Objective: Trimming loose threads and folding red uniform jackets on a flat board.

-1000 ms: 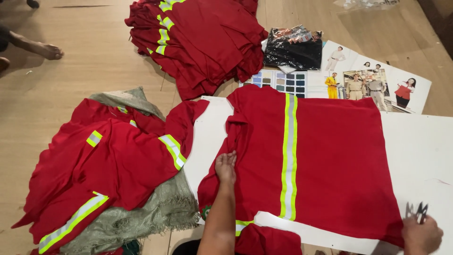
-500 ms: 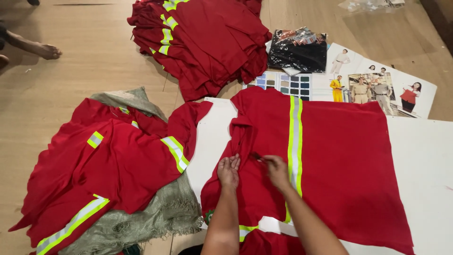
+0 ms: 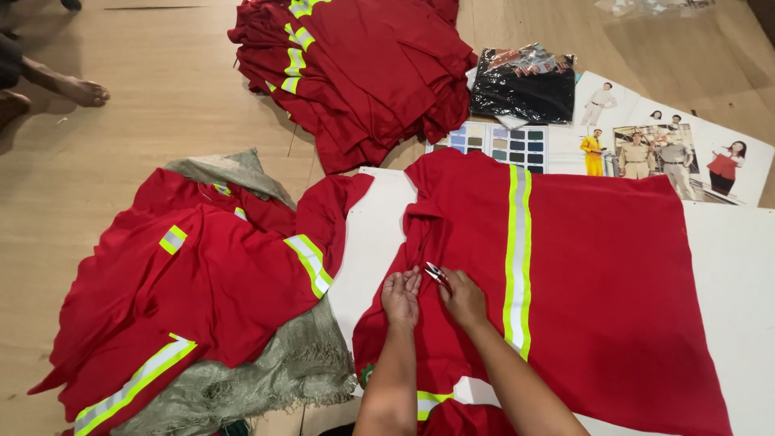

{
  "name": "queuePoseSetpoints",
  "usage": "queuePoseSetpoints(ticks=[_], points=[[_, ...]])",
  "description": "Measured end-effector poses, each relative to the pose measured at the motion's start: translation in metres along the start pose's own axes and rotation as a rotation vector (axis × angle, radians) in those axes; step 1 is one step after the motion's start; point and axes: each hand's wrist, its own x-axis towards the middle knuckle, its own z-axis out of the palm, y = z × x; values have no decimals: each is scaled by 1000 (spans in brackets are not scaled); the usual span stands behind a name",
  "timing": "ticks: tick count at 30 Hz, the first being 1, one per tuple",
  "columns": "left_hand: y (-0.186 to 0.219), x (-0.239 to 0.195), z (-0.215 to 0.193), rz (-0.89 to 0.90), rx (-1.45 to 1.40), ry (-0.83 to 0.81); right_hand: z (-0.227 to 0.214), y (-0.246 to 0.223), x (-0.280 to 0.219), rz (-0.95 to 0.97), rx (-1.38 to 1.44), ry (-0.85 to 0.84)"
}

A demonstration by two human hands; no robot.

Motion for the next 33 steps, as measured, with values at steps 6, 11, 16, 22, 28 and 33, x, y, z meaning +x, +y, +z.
queuePoseSetpoints(ticks=[6,11,16,22,28,33], points=[[3,0,1,-19,-6,-6,13,1,3,-34,-48,-18],[-1,5,-4,-17,-7,-9,19,-2,8,-1,21,46],[-2,7,-7,-22,-2,-7,33,8,12,3,74,108],[-1,4,-5,-12,7,-8,38,12,13,-26,99,166],[-1,2,-3,4,28,-24,36,10,14,-22,134,171],[0,3,-1,-2,60,-7,33,18,16,44,270,179]])
